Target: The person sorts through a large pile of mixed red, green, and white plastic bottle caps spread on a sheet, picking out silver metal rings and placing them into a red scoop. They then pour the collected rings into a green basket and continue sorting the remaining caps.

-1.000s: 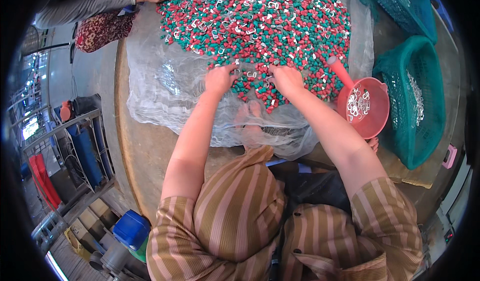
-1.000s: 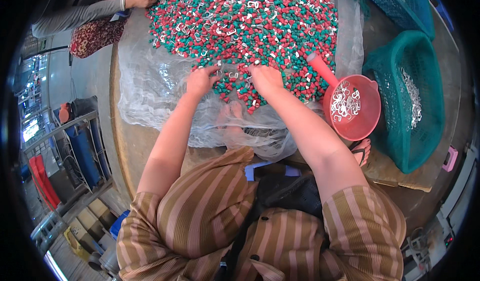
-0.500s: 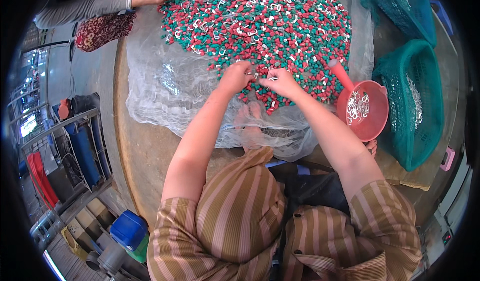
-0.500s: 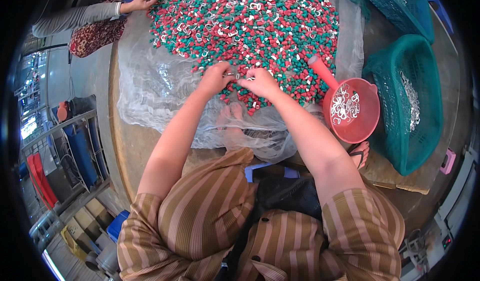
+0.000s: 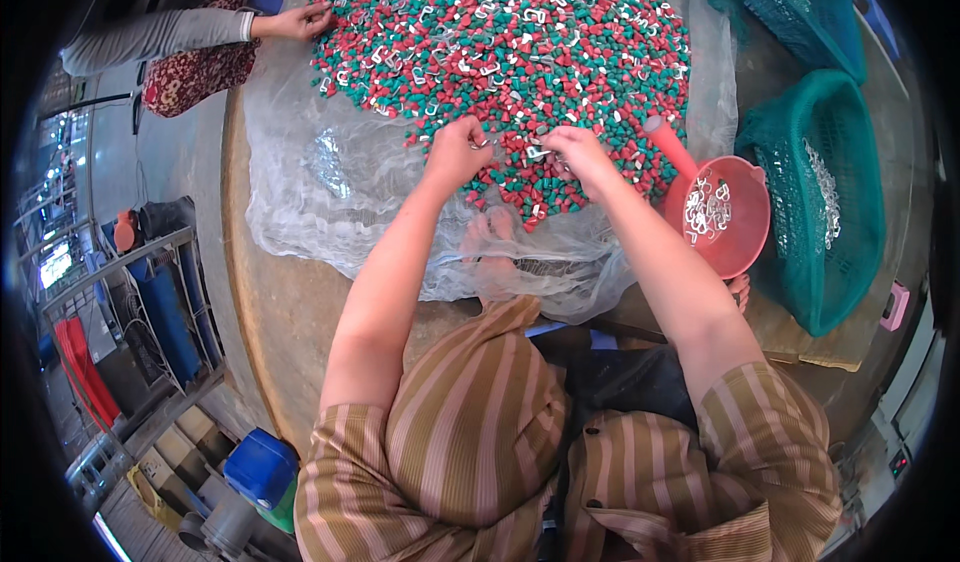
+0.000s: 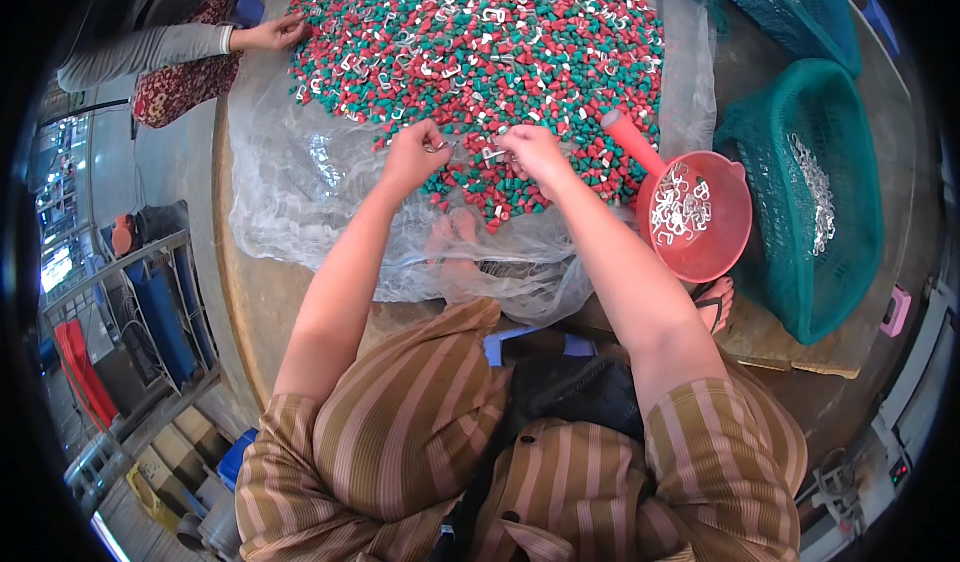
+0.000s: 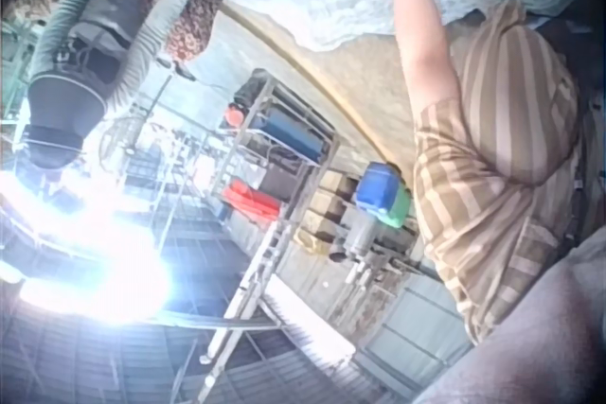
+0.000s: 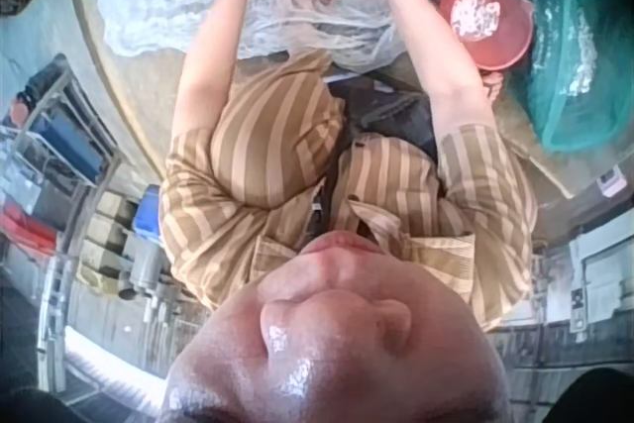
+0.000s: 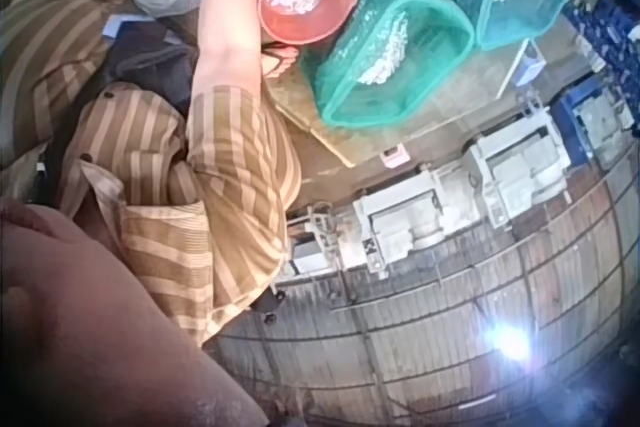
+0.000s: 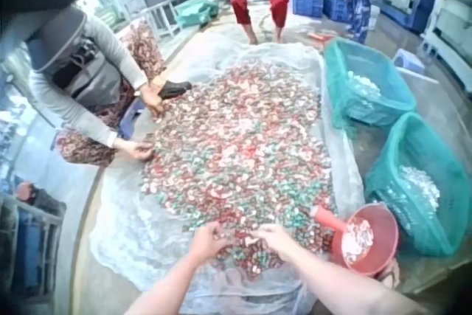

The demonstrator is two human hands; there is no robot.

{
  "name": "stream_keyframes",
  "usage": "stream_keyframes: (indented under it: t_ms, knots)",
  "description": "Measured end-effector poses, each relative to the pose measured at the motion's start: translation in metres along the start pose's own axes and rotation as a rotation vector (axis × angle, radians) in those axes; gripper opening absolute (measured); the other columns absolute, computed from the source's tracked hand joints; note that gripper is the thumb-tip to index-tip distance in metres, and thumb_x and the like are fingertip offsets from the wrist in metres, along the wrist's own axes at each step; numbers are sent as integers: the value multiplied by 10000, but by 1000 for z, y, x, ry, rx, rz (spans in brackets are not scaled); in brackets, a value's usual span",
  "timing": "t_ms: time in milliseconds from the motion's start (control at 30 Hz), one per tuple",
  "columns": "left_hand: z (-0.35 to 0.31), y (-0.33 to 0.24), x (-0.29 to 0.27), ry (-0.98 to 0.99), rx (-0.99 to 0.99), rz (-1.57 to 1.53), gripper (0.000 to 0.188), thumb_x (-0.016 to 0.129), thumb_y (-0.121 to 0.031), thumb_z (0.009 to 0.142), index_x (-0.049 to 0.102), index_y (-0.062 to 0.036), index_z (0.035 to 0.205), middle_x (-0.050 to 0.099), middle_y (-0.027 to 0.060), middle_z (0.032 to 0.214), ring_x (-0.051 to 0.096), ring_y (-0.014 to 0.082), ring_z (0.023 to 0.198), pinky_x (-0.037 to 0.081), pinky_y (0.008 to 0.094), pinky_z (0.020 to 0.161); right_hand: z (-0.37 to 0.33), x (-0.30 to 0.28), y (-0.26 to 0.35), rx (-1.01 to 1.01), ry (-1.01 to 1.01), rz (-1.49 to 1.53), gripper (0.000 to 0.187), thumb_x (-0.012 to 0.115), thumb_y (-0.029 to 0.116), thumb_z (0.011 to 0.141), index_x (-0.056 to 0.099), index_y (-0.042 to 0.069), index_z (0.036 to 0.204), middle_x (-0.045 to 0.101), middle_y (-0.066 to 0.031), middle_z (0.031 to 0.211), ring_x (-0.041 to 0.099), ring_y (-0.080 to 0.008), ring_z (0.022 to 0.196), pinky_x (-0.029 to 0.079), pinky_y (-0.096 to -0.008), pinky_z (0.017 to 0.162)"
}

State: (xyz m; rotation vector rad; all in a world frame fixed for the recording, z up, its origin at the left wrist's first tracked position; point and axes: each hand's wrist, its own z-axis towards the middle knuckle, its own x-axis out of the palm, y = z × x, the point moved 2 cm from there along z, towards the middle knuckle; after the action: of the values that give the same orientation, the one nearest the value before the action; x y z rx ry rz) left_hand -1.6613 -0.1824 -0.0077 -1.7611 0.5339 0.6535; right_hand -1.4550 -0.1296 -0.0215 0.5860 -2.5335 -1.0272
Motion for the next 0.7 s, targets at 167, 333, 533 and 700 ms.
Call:
stream_keyframes:
  t_ms: [167, 333, 533, 700]
  knots:
    - [-9, -90, -11, 201, 165, -93, 203, 713, -72, 678, 536, -13, 760, 609, 90, 694, 603, 207, 658, 469, 322, 607, -19, -4, 4, 126, 118, 600, 141, 522, 191, 805, 577, 65, 834, 627, -60, 773, 647, -197, 720, 554, -341, 591]
    - [-23, -135, -3, 327, 444, 126, 253, 701, -41, 683, 570, -23, 899, 643, 161, 841, 630, 338, 801, 498, 420, 681, -29, 5, 2, 204, 93, 757, 272, 459, 283, 843, 599, 61, 914, 655, -91, 839, 658, -238, 727, 556, -400, 621]
    - [-16, -149, -20, 465, 243, -218, 268, 611, 38, 760, 593, -4, 1024, 666, 107, 898, 657, 188, 923, 522, 305, 830, -33, 0, 2, 176, 171, 793, 310, 458, 317, 861, 612, 76, 979, 658, -101, 908, 650, -229, 808, 530, -345, 579]
    - [6, -119, -19, 247, 155, -313, 156, 585, 16, 820, 609, 11, 975, 668, 83, 915, 659, 163, 867, 527, 296, 744, -34, -9, 1, 206, 179, 753, 190, 553, 249, 871, 608, 75, 922, 661, -88, 807, 660, -205, 655, 478, -273, 393]
